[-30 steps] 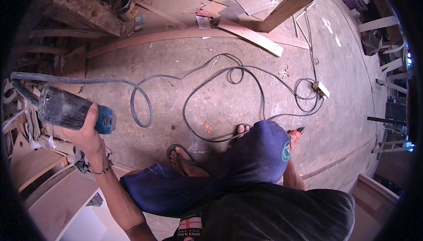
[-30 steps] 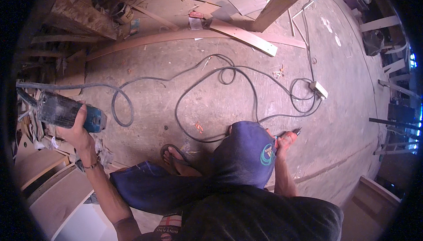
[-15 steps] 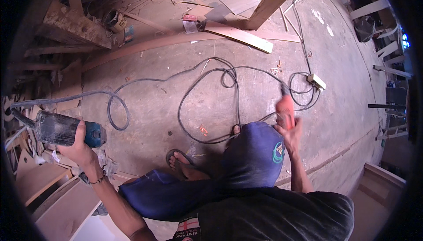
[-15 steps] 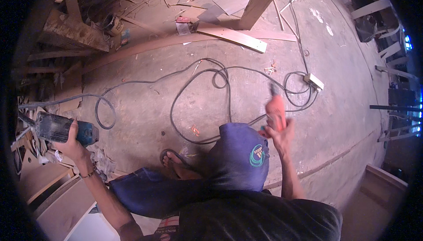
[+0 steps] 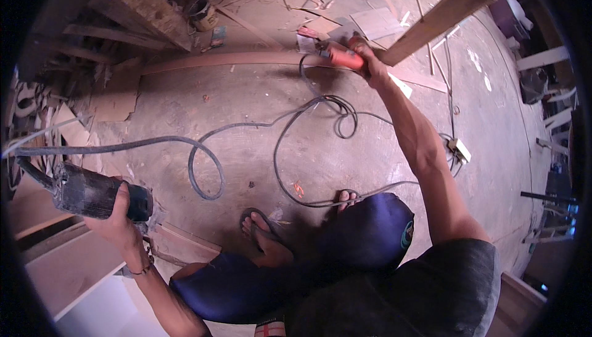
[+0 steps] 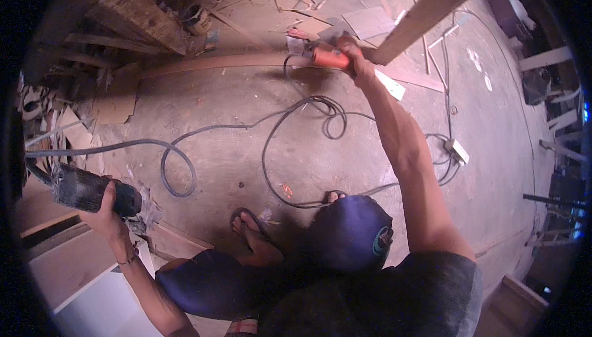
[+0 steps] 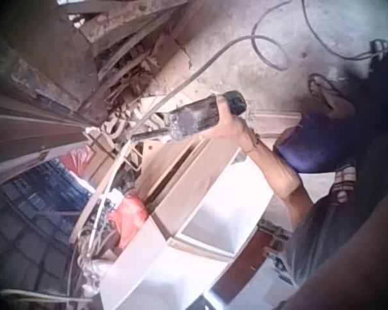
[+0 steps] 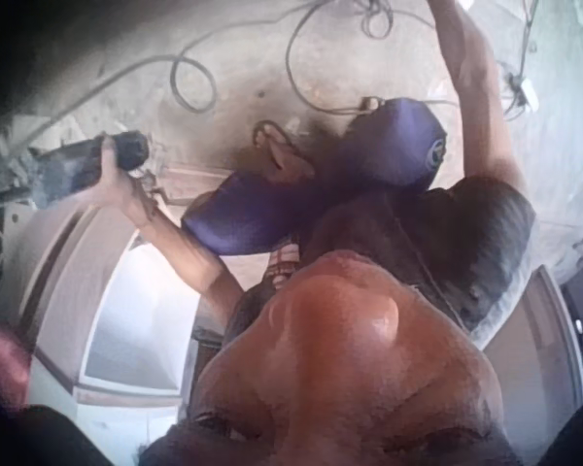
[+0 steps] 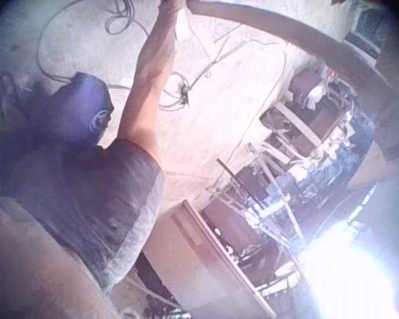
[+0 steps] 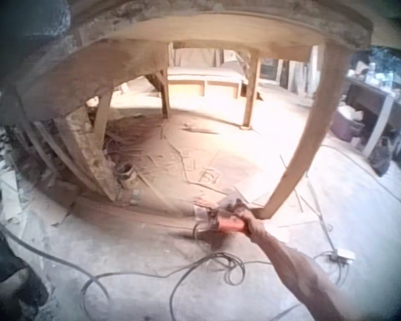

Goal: The person applies a laminate sheet to a wooden panel by hand and uses a hand plane to trim the excess material from the edges.

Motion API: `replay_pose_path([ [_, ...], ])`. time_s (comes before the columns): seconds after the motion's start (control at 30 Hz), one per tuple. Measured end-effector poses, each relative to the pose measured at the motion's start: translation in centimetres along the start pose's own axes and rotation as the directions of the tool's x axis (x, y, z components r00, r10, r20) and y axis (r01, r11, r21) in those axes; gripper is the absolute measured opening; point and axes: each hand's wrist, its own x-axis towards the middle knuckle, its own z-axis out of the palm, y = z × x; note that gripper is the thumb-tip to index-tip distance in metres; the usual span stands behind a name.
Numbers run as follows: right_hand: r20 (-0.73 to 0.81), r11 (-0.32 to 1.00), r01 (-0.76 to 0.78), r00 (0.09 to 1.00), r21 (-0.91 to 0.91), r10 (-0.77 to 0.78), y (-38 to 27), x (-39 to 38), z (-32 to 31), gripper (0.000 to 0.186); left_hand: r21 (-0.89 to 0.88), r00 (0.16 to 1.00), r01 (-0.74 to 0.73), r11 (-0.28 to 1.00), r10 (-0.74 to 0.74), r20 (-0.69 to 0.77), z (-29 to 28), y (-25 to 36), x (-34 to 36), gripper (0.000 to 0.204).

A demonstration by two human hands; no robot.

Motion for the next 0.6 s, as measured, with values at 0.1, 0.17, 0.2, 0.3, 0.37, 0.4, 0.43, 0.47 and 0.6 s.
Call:
replay_pose_path([
  [0.1, -0.019, 0.941, -0.065, 0.997, 0.332, 0.076, -1.5, 4.8, 4.1, 0.020, 0.107, 0.998, 0.029, 0.994, -0.023, -0.058, -2.4, 0.3, -0.7, 0.049],
  [0.17, -0.078, 0.910, -0.026, 0.995, 0.413, 0.064, -3.6, 8.7, 2.8, 0.019, 0.085, 0.998, 0.034, 0.996, -0.029, -0.056, -2.6, 0.2, -1.1, 0.050],
  [0.2, -0.141, 0.901, -0.007, 0.987, 0.433, 0.076, -3.3, 9.9, 3.4, 0.021, 0.101, 0.998, 0.036, 0.994, -0.029, -0.062, -2.9, 0.6, -1.4, 0.050],
  [0.3, -0.408, 0.913, 0.126, 0.912, 0.388, 0.048, -3.7, 11.9, 3.3, 0.031, 0.113, 0.998, 0.042, 0.993, -0.037, -0.045, -3.6, 1.3, -2.0, 0.051],
  [0.37, -0.546, 0.941, 0.228, 0.836, 0.249, -0.058, -4.6, 13.3, 0.9, 0.039, 0.115, 0.998, 0.045, 0.992, -0.039, -0.056, -3.8, 0.6, -2.4, 0.051],
  [0.4, -0.590, 0.937, 0.310, 0.791, 0.158, -0.162, -7.3, 14.0, -2.1, 0.043, 0.064, 0.998, 0.044, 0.997, -0.041, -0.044, -3.5, -0.2, -2.4, 0.051],
  [0.43, -0.580, 0.857, 0.213, 0.806, 0.469, 0.117, -4.9, 9.2, 5.3, 0.038, 0.155, 0.997, 0.062, 0.986, -0.053, -0.061, -5.3, 0.7, -3.0, 0.051],
  [0.47, -0.528, 0.846, 0.137, 0.828, 0.516, 0.187, -1.0, 8.7, 9.1, 0.037, 0.242, 0.995, 0.085, 0.967, -0.070, -0.069, -6.5, 1.5, -3.4, 0.051],
  [0.6, -0.281, 0.885, 0.083, 0.958, 0.459, 0.056, -4.7, 8.8, 4.1, 0.035, 0.189, 0.998, 0.061, 0.980, -0.061, -0.007, -5.5, 0.4, -2.8, 0.049],
])
